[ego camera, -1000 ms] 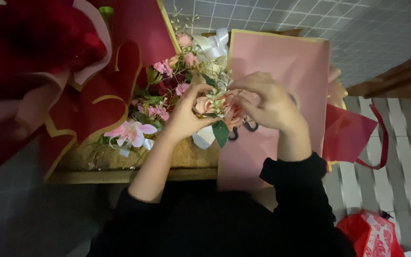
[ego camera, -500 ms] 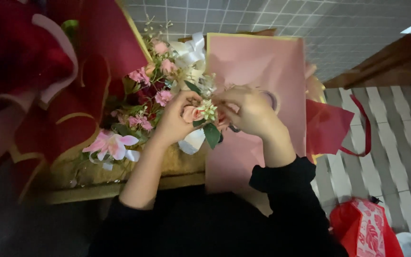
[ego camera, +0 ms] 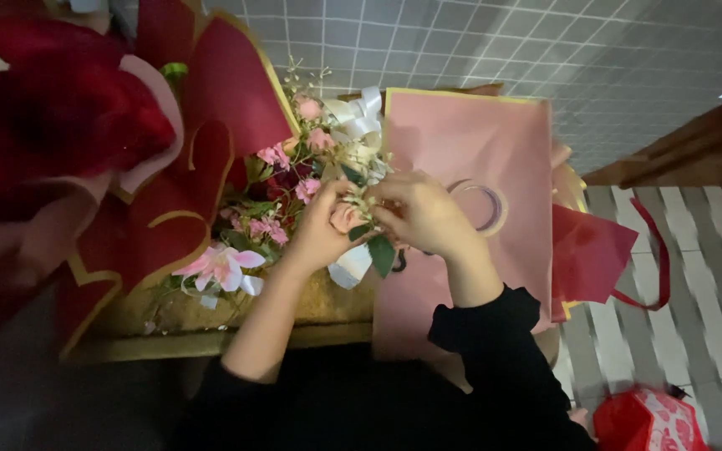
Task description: Finalizing a floral bouquet by trimming stems and arranging flowers into a cohesive design.
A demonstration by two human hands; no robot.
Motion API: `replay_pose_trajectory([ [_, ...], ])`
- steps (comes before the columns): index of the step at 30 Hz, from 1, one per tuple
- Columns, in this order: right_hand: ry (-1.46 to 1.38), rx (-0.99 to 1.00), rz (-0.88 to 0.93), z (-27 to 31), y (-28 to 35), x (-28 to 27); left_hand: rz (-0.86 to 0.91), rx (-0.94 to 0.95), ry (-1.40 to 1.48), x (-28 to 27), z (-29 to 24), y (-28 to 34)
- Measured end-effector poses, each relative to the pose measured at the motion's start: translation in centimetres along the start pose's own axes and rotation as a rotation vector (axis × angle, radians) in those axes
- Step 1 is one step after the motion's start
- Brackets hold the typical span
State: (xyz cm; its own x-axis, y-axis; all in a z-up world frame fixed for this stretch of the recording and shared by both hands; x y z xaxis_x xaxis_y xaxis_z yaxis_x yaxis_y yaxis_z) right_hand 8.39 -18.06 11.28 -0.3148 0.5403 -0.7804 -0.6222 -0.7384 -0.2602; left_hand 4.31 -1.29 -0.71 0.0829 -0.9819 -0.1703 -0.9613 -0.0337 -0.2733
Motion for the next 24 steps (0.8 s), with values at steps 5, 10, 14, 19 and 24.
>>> replay_pose_trajectory([
  [5, 0.054, 0.006, -0.022, 0.3, 0.1, 0.0, -0.024, -0.006, 0.02, -0.1, 1.7, -0.4],
  [10, 0.015, -0.097, -0.047, 0.9, 1.0, -1.4, -0.037, -0.027, 0.088, -0.2, 0.4, -0.5],
  [14, 0.036, -0.145, -0.07, 1.0, 1.0, -1.9, -0.008, -0.053, 0.087, -0.2, 0.3, -0.6],
  [19, 0.019, -0.145, -0.132, 1.8, 0.2, -2.1, 0.011, -0.105, 0.059, -0.7, 1.0, -0.3],
  [24, 0.031, -0.169, -0.13, 1.8, -0.5, -1.6, -0.022, -0.143, 0.04, -0.5, 4.8, 0.2],
])
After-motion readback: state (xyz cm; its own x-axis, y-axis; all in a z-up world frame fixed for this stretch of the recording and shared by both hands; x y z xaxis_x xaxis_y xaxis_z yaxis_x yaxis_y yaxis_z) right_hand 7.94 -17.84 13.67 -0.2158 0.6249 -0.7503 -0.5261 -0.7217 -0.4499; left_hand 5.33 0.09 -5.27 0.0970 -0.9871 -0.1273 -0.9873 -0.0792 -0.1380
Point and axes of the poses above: each hand's wrist, its own y-axis away from the middle knuckle, its own x-axis out of the palm, z = x × y, the point moved 3 cm from there along -y, towards the middle knuckle, and after that the axes turned 3 degrees about -x, right-handed, at the moved point
